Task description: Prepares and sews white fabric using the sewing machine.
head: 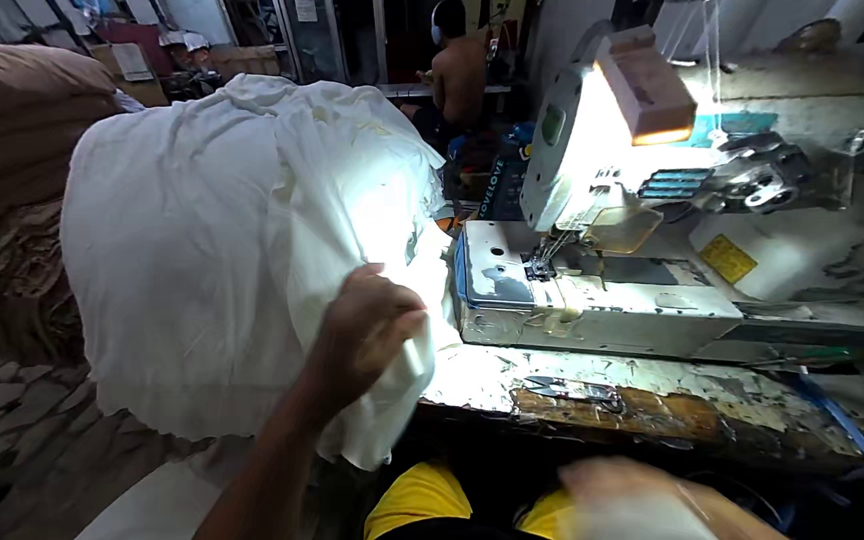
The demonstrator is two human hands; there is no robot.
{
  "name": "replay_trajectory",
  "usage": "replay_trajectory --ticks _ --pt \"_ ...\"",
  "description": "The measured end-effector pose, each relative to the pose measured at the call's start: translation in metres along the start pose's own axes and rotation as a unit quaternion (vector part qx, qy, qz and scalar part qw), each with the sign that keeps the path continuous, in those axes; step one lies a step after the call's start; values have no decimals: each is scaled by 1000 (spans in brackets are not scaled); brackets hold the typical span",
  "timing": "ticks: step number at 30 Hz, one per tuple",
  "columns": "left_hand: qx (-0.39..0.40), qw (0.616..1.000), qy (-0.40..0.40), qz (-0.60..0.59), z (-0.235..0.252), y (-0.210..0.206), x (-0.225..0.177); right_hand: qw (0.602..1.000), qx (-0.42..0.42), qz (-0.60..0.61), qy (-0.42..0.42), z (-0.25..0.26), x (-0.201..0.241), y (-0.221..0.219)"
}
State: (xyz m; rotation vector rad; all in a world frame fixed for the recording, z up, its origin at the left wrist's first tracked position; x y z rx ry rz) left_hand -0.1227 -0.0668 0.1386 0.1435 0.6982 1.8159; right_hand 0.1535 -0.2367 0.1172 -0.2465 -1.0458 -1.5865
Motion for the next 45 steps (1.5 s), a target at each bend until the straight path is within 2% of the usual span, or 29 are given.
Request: replay_trajectory --ticks 1,2,3,6,8,10,12,14,17,19,21,24,26,28,29,31,34,37,39,41,43,45 --pt "15 1000 -8 16 7 -19 -4 997 -12 -67 46 28 -34 -24" --pt "34 999 -19 37 12 -35 -8 989 -49 -131 58 47 -66 -47" --pt "54 997 -28 52 17 -48 -12 987 -86 -125 46 58 -91 -66" --pt "128 992 -17 10 20 -58 -16 982 -182 41 -12 61 -121 -89" --pt "199 976 8 -83 14 -46 -9 971 -189 137 -41 53 -121 -75" --pt "247 960 26 -129 5 -33 1 957 -192 197 -87 46 -121 -53" --pt "209 973 42 -85 -4 -33 6 940 -203 242 -127 42 -127 -36" --pt "92 994 57 -28 -8 -40 1 922 -220 281 -148 38 -134 -31" --pt "-27 990 128 -53 -17 -47 -22 904 -235 318 -164 28 -141 -37" --pt "-27 978 195 -69 -32 -61 -36 897 -238 330 -175 23 -145 -43" --pt "19 968 248 -33 -48 -79 -38 894 -238 336 -175 21 -146 -48" --pt "65 957 282 14 -64 -97 -33 902 -228 321 -174 20 -144 -52" --pt "54 954 294 -27 -69 -98 -34 928 -238 237 -164 18 -144 -55" --pt "35 949 306 -64 -70 -93 -37 955 -275 46 -104 14 -148 -58" --pt "31 949 305 -73 -70 -89 -38 953 -293 -31 -65 14 -147 -59" --pt "32 952 291 -91 -68 -84 -40 955 -282 -86 1 17 -137 -57" --pt "48 961 246 -115 -65 -79 -45 968 -194 -153 41 32 -125 -65" --pt "59 970 204 -122 -65 -69 -50 956 -194 -211 60 43 -133 -77" --pt "45 969 197 -142 -69 -61 -50 970 -198 -130 52 45 -129 -74" --pt "2 969 188 -162 -73 -56 -49 985 -173 7 18 46 -121 -68" --pt "-21 979 137 -149 -69 -52 -44 984 -139 114 -9 46 -116 -66" --pt "9 993 81 -80 -55 -49 -37 984 -130 122 5 45 -112 -65"
Point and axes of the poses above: each hand's wrist, its own z-axis towards the middle knuckle, its own y-axis out of the back of the hand, x = y × z, the point moved 2 cm from there along z, towards the middle knuckle
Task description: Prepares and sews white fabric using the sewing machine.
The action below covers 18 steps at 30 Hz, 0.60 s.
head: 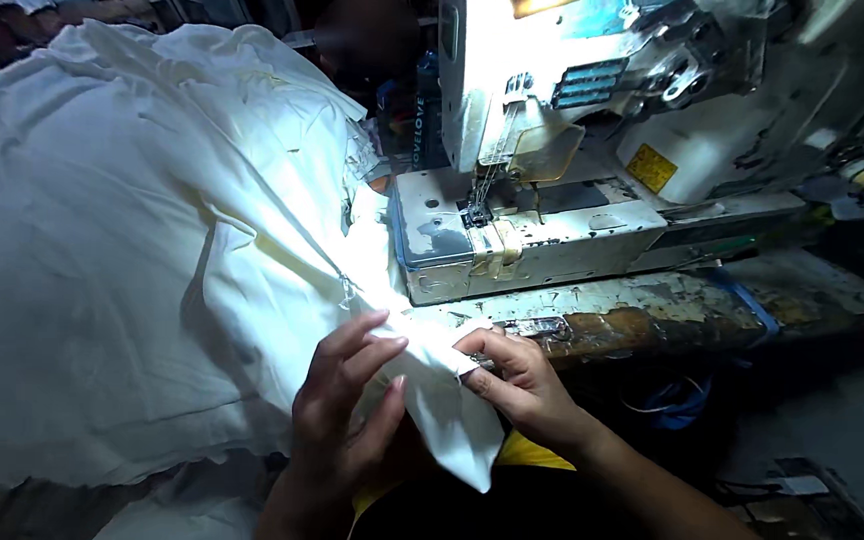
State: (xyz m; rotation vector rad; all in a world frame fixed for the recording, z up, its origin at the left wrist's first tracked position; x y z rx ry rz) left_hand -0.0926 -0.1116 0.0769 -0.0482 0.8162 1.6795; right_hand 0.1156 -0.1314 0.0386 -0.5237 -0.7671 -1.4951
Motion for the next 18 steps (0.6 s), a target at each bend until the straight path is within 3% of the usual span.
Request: replay_trajectory --ticks 2,4,7,9,12,15,18 --pt "60 997 -37 30 13 -6 8 1000 -10 -5 21 -6 6 3" --pt "108 992 -57 -18 23 -22 8 998 -48 30 14 -14 10 12" --pt "127 985 -68 -91 35 -46 -9 991 -77 108 -33 -25 7 29" --pt "134 987 -54 -76 41 -60 -12 988 -105 91 -73 -39 6 35" --pt "78 996 -15 -46 43 -78 2 978 -131 79 -143 -52 3 38" --pt "26 994 37 -103 31 -79 3 937 -135 221 -233 -54 -2 36" --pt "14 983 98 -155 5 -79 -11 915 -134 283 -253 -54 -10 34"
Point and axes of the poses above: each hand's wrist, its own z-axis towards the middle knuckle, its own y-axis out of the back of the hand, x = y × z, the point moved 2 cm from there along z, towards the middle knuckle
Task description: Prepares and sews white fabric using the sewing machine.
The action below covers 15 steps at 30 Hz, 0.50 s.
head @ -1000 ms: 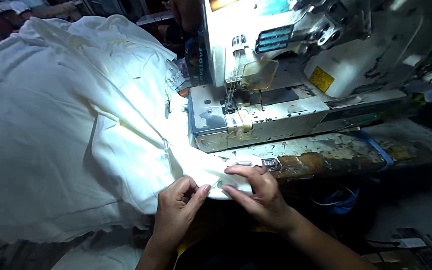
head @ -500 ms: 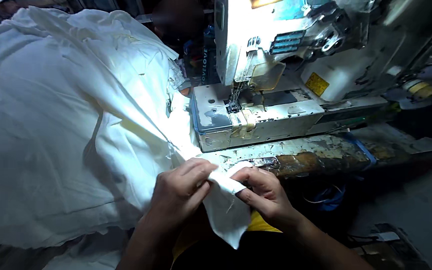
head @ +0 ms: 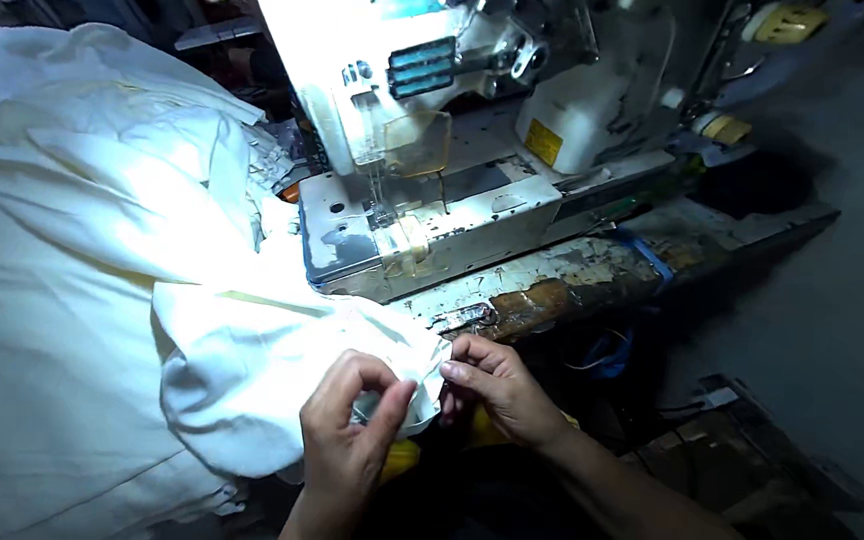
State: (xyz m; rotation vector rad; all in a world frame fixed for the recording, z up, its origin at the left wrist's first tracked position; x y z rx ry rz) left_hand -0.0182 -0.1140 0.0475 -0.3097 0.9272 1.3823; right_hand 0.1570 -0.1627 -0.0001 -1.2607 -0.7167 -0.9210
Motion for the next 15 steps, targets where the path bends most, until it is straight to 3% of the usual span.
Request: replay_trajectory --ticks 3,8,15 --pt "21 999 26 15 -15 -6 2 1000 -2 -4 22 6 -5 3" --pt "69 986 60 138 -17 -8 8 997 0 -14 73 12 -3 5" --pt "64 990 109 59 -42 -7 14 991 -121 44 25 14 -2 11"
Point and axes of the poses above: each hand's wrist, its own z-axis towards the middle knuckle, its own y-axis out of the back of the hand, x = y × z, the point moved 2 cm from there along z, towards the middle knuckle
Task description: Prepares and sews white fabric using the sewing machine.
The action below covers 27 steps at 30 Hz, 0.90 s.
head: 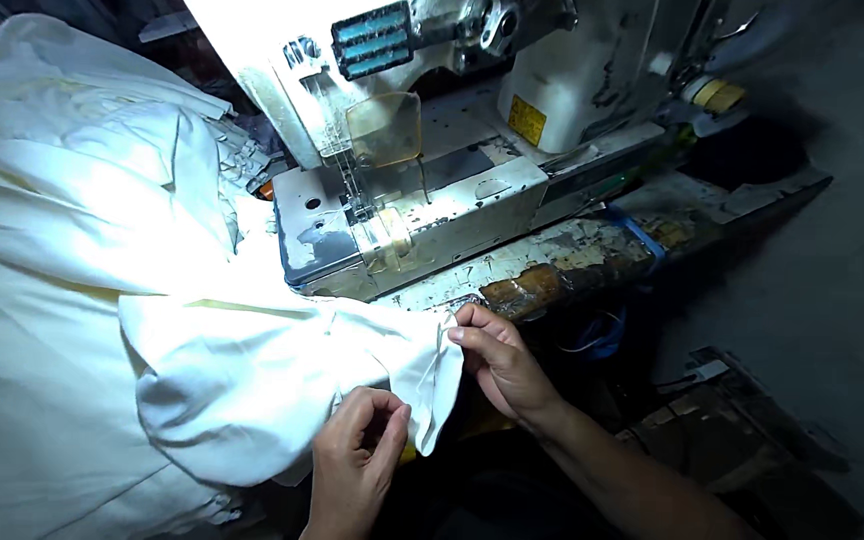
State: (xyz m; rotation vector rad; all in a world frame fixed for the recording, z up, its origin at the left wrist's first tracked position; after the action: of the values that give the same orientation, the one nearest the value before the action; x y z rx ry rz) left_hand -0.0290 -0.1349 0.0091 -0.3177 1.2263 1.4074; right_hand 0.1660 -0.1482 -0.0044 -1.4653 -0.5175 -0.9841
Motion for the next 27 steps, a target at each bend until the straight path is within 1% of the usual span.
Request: replay_trajectory --ticks 4,5,7,9,10,11,12,14,15,16,17,18,19,20,21,22,23,24,25,27 --pt "-10 996 -53 69 6 -14 -2 999 24 17 -14 -5 0 -7" --pt "-24 995 -61 76 9 -16 -1 999 25 22 -10 -7 1 -9" --pt "-40 996 -67 44 13 -12 0 999 10 34 10 -7 3 -9" --pt "-30 998 -48 -6 9 -3 -2 999 -30 31 28 -8 3 -4" --pt "-24 999 -28 -27 7 1 -2 998 -44 10 38 -8 2 0" --pt "-18 999 -9 -41 4 3 -2 997 -39 -34 52 -9 1 3" --pt "-9 999 7 -49 3 3 -2 993 -10 -102 65 -12 0 5" --pt "16 996 31 -79 3 2 -5 968 33 -235 81 -19 -5 2" --pt "24 992 47 -116 5 3 -9 953 36 -288 88 -24 -8 0" --pt "31 981 68 -181 10 7 -13 939 25 -328 94 -28 -12 -1" --pt "30 956 94 -277 18 13 -17 931 11 -351 98 -30 -14 0" --pt "18 914 119 -387 26 22 -22 932 0 -350 91 -31 -14 2" --pt "5 871 133 -472 33 33 -26 947 0 -313 72 -31 -11 4" --pt "-10 838 135 -528 36 43 -28 969 16 -242 47 -31 -7 6" --pt "-19 825 133 -549 35 52 -27 988 43 -146 7 -30 0 5" --pt "-19 832 134 -538 30 59 -24 995 75 -40 -48 -28 5 3" --pt "-16 853 144 -501 22 64 -17 987 111 57 -104 -24 10 0" --pt "-16 878 159 -451 15 68 -9 970 143 130 -149 -20 11 -3" --pt "-14 897 171 -407 10 70 -3 955 160 172 -181 -16 11 -6" --pt "-9 918 177 -355 3 73 7 944 160 186 -220 -9 6 -11"
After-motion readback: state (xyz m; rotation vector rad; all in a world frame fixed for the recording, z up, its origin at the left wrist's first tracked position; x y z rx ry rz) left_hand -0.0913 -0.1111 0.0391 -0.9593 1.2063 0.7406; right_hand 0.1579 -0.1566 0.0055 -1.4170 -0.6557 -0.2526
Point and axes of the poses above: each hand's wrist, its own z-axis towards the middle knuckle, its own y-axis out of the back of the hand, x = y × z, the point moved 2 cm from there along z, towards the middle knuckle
